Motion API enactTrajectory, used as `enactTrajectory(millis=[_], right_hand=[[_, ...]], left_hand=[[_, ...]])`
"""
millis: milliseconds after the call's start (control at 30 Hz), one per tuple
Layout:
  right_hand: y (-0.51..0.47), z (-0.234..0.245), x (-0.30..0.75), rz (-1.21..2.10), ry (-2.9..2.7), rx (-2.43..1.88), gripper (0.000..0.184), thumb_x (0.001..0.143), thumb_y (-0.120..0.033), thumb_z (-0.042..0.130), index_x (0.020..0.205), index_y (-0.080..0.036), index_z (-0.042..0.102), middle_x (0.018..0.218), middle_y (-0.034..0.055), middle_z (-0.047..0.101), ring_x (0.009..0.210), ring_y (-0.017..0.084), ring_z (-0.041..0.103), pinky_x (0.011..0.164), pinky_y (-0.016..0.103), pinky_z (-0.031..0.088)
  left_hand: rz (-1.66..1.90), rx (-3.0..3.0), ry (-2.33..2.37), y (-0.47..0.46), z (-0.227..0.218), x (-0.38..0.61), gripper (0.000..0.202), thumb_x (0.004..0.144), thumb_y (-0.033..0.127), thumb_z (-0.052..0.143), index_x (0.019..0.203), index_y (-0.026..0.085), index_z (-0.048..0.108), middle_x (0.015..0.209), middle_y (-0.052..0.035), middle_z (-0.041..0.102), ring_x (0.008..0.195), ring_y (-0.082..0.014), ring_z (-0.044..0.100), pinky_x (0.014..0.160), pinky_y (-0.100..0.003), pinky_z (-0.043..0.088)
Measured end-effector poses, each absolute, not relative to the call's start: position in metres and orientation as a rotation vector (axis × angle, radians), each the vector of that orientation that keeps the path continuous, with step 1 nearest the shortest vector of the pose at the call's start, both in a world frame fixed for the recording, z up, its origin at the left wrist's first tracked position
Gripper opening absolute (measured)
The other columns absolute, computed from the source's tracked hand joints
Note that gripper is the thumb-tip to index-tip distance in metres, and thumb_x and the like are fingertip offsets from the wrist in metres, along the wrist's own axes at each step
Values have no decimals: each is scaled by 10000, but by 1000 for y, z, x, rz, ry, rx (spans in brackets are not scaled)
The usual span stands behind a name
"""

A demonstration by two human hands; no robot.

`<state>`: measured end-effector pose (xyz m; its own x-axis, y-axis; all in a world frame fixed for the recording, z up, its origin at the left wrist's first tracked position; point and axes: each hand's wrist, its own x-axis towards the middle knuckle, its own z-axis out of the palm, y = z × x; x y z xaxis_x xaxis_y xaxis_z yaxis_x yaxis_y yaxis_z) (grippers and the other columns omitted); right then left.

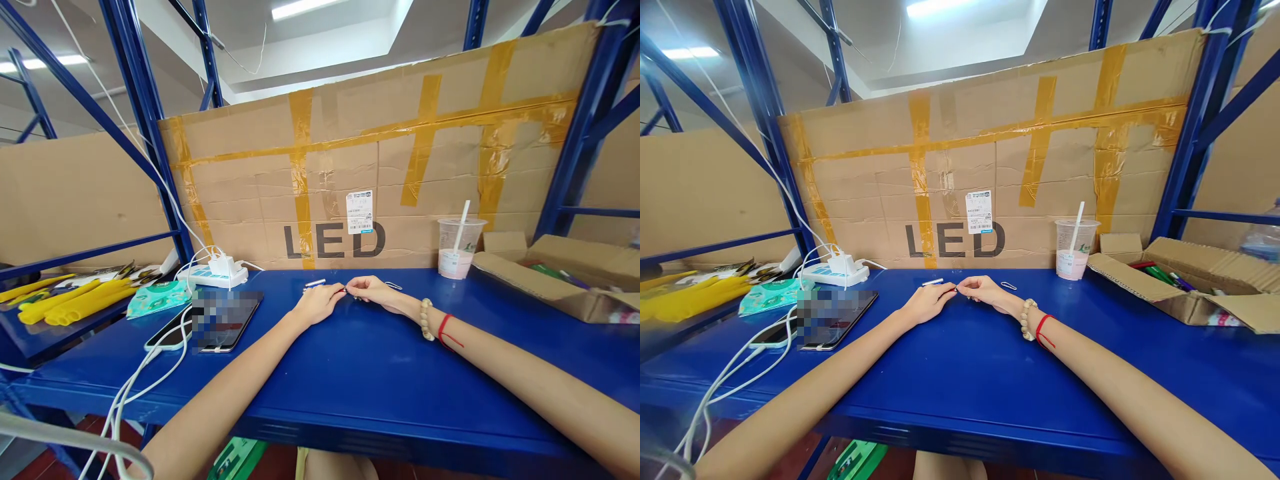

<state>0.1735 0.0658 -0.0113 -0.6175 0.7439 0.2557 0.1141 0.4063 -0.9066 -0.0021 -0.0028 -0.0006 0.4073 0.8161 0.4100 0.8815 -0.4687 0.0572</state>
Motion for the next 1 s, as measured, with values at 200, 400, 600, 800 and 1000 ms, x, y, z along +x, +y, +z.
enactTrajectory(millis=[200,400,600,800,1000], right_hand=[[66,-10,173,1179,-2024,-729,428,617,-505,667,814,-128,627,642,-21,506,497,50,346,463,221,252],[67,-12,175,1098,-2082,-711,376,639,-486,641,749,-127,609,589,-26,491,473,57,390,452,211,289],[67,-13,174,915,-2233,-665,372,705,-511,571,666,-142,595,608,8,559,409,71,447,443,225,341],[60,-11,176,645,-2330,-618,309,788,-455,519,669,-180,594,622,11,575,511,114,476,555,252,358],[52,-10,174,563,-2343,-616,323,838,-405,445,631,-182,553,562,-4,521,536,120,440,567,249,327]], left_hand=[[-647,-2508,-1469,-3,-1,-3,284,928,342,277,961,246,542,889,0,650,825,-189,611,622,-248,456],[-735,-2573,-1351,-4,-2,-3,256,927,296,309,969,225,551,928,5,644,834,-150,602,705,-229,453],[-765,-2624,-1268,-1,-4,-5,234,909,263,372,965,191,588,938,-30,648,856,-160,597,761,-243,449],[-768,-2647,-1248,2,-5,-8,238,905,258,383,960,197,606,921,-32,659,824,-159,597,771,-254,452],[-760,-2612,-1239,2,-6,-8,246,907,266,382,938,193,615,863,-36,643,799,-156,578,766,-255,444]])
